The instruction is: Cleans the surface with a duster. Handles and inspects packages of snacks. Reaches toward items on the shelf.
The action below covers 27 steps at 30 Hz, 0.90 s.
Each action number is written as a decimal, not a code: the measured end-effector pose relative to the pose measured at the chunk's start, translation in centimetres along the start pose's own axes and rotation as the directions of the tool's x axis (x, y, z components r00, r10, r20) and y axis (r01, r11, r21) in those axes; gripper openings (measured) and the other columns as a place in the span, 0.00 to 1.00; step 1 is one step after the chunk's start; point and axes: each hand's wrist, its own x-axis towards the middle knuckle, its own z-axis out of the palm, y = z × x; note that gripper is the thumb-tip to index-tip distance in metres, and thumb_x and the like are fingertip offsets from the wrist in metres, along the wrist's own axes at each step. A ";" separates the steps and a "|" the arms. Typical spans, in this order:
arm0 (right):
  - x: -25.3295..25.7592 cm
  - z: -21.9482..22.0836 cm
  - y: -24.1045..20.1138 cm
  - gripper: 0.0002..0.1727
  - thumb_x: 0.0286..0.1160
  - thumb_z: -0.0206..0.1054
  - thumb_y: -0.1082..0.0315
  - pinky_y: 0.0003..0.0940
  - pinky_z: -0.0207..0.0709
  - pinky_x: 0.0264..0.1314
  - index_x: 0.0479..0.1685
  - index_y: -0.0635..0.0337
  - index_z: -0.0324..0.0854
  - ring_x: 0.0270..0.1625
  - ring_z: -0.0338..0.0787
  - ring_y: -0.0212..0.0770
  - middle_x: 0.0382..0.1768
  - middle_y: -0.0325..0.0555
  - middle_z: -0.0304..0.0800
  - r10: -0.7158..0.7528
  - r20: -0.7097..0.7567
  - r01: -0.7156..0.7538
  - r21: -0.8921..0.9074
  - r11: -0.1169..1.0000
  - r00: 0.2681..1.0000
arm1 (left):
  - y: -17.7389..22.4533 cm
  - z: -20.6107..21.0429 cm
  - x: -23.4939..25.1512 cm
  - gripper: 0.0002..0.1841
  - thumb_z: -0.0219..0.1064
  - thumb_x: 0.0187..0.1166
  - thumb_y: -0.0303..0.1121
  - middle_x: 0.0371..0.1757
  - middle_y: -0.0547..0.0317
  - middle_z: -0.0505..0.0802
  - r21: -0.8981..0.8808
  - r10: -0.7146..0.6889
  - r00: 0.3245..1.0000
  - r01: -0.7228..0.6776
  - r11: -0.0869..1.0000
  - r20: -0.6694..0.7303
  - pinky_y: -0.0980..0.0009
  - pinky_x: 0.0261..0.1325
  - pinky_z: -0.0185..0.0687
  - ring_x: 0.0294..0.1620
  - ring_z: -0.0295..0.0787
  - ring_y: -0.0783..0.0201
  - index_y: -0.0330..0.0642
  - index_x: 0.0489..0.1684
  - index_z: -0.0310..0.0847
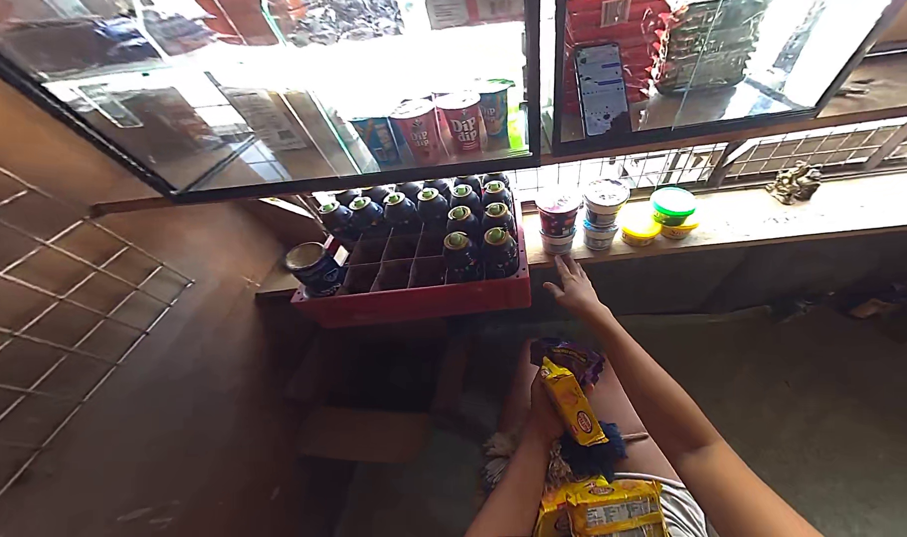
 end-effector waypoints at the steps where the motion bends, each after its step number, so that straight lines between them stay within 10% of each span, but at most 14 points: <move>1: 0.5 0.2 0.0 0.45 0.85 0.62 0.48 0.61 0.46 0.93 0.96 0.57 0.45 0.94 0.47 0.67 0.94 0.65 0.43 0.009 -0.018 -0.009 -0.014 1.000 1.000 | 0.0 -0.1 0.1 0.40 0.23 0.90 0.60 0.40 0.47 0.95 0.005 0.006 1.000 -0.006 1.000 0.009 0.57 0.40 0.93 0.40 0.96 0.52 0.44 0.50 0.82; 23: 6.3 0.5 1.0 0.44 0.82 0.67 0.49 0.78 0.37 0.87 0.96 0.41 0.49 0.94 0.43 0.70 0.94 0.66 0.39 0.038 -0.062 -0.041 -0.054 0.998 0.997 | -0.4 -0.8 0.9 0.35 0.41 0.86 0.65 0.45 0.46 0.96 -0.107 -0.017 0.994 0.028 0.994 0.108 0.56 0.46 0.93 0.45 0.97 0.52 0.45 0.50 0.87; 27: 4.4 0.6 1.9 0.39 0.83 0.66 0.48 0.76 0.34 0.88 0.93 0.43 0.58 0.93 0.50 0.68 0.92 0.63 0.52 0.023 -0.130 -0.028 -0.035 0.999 0.991 | -0.3 -1.2 1.1 0.37 0.39 0.85 0.67 0.44 0.46 0.96 -0.113 -0.031 0.996 0.040 0.993 0.079 0.57 0.44 0.93 0.44 0.96 0.52 0.45 0.51 0.87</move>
